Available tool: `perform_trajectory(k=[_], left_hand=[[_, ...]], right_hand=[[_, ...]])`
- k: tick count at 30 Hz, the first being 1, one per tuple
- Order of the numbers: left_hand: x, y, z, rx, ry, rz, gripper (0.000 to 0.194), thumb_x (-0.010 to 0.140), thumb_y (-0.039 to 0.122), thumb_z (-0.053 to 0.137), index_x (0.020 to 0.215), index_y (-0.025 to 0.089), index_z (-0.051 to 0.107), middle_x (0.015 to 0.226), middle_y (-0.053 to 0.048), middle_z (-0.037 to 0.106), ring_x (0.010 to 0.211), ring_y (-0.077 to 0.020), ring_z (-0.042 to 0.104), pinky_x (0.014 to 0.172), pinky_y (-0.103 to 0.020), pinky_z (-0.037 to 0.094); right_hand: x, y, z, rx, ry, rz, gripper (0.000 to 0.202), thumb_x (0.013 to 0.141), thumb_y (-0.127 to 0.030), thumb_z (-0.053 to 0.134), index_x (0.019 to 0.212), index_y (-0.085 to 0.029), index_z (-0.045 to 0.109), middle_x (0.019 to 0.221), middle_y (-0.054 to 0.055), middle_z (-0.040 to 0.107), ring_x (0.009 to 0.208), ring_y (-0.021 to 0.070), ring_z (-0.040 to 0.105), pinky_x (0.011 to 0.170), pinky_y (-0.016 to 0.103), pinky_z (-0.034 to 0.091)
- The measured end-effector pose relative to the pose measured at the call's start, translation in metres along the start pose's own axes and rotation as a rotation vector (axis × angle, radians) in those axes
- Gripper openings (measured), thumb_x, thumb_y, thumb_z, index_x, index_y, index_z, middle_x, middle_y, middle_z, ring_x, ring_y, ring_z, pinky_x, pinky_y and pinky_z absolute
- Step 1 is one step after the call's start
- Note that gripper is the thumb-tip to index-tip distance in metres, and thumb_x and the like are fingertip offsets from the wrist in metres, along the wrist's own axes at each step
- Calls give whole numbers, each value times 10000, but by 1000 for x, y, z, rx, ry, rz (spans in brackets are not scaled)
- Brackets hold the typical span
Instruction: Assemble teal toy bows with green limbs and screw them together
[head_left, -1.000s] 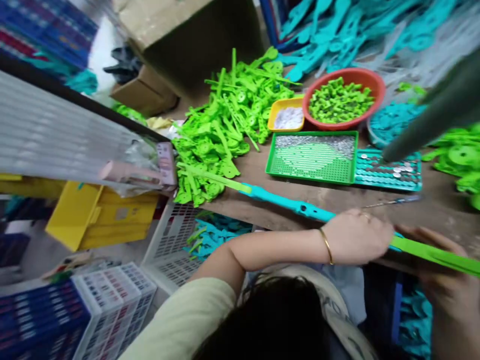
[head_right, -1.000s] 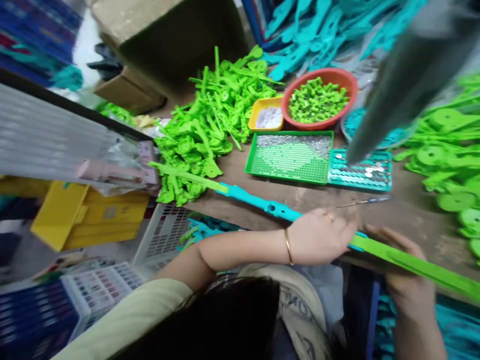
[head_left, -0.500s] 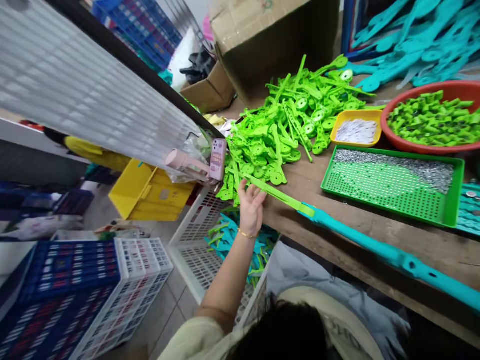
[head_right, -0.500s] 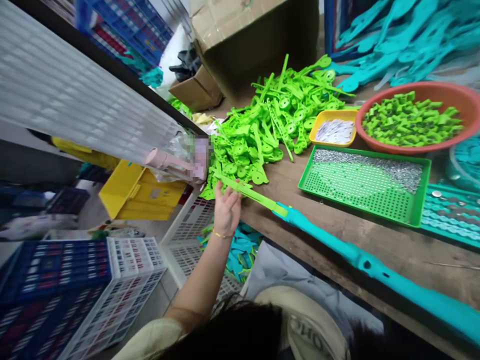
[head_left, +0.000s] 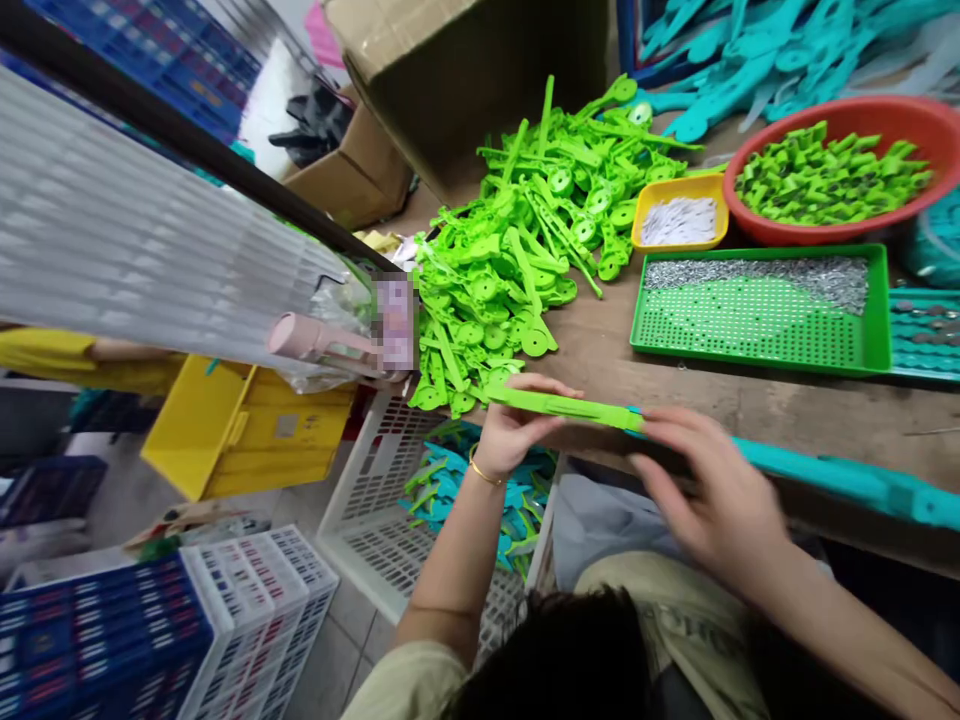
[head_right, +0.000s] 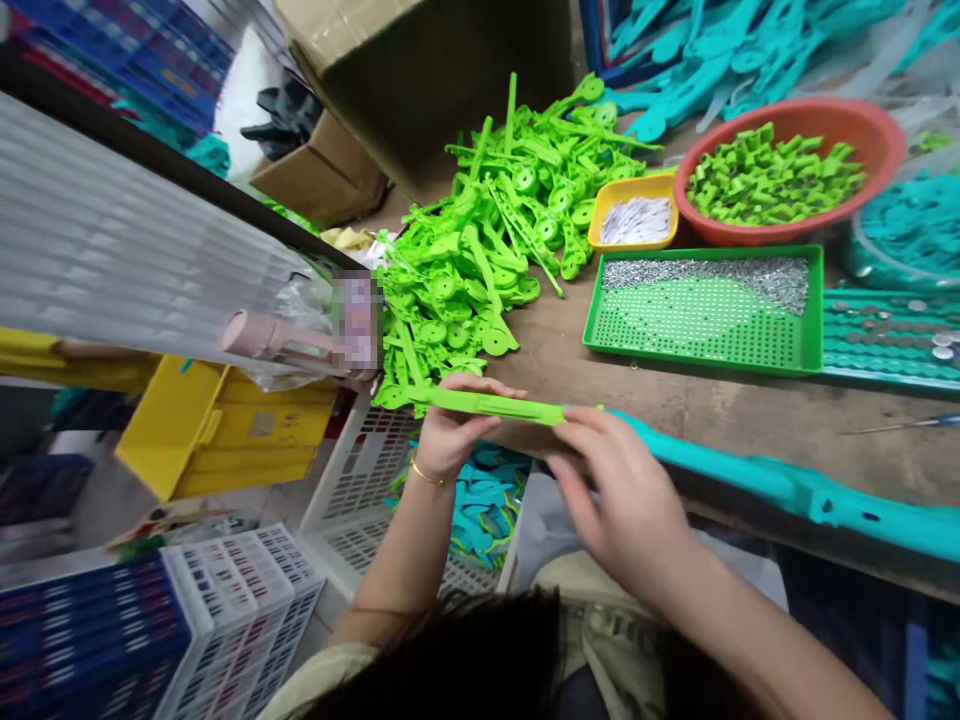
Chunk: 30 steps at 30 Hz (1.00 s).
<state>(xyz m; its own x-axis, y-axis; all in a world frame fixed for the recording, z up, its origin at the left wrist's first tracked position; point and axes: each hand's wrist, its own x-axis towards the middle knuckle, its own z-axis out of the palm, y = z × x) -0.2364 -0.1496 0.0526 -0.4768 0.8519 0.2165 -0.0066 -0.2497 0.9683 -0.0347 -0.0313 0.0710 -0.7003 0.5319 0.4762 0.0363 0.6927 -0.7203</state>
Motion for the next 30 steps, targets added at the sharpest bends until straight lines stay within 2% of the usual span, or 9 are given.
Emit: perform_trajectory(k=[2,5,10,13,18,22,25,27,30], left_hand=[[-1,10,-4,109,-42,30,352,785,169,797,1107,242,673,1062,-41,731,1047,-221,708,937,-407,572],[0,22,-9,266,-99,83,290,758,182,824,1028,211,724,1024,-60,732,1005,-184,686,922,-342,557],[4,25,-12,362,-111,113,254,755,201,830,993,205,745,947,-54,737,922,-169,692,850,-304,567],[6,21,-12,374,-119,149,233,757,209,829,973,201,744,925,-48,739,900,-163,694,843,-301,568],[8,17,-12,389,-131,207,217,752,203,831,949,197,739,897,-40,744,870,-163,701,820,-300,577],[10,20,-13,413,-141,198,211,749,193,831,938,196,739,891,-42,747,856,-164,707,808,-300,582],[8,21,-13,393,-141,171,241,750,207,834,972,204,743,916,-47,751,875,-160,708,815,-289,583],[5,20,-13,356,-140,158,277,749,203,835,1010,214,741,952,-54,752,910,-166,708,838,-299,586],[-1,17,-11,307,-132,137,307,752,171,827,1040,217,733,1016,-71,747,976,-188,708,896,-344,586]], right_hand=[[14,-2,22,-26,-30,-89,210,936,-232,571,1133,-163,597,1146,109,690,1087,211,653,926,361,562],[29,-2,49,11,-54,-163,114,944,-225,562,1035,-178,610,1028,76,724,976,197,686,840,341,575],[30,0,63,19,50,-180,69,936,-208,581,973,-166,621,940,63,728,869,164,683,773,290,551],[30,1,62,14,53,-195,56,931,-202,584,929,-167,628,900,56,722,835,164,670,747,286,536],[35,2,62,54,-33,-141,118,930,-187,559,826,-179,613,831,48,700,799,166,652,700,282,510],[37,3,60,96,-99,-104,124,934,-192,554,828,-178,616,839,46,703,812,169,659,713,284,517],[37,4,44,102,-165,-116,80,933,-198,567,960,-167,635,960,56,728,899,170,679,786,287,539],[37,5,28,15,-161,-115,164,929,-222,579,1071,-156,626,1041,81,728,977,197,679,838,316,542],[35,6,5,-124,-162,-100,171,926,-248,585,1070,-162,617,1030,85,725,976,220,672,836,346,531]])
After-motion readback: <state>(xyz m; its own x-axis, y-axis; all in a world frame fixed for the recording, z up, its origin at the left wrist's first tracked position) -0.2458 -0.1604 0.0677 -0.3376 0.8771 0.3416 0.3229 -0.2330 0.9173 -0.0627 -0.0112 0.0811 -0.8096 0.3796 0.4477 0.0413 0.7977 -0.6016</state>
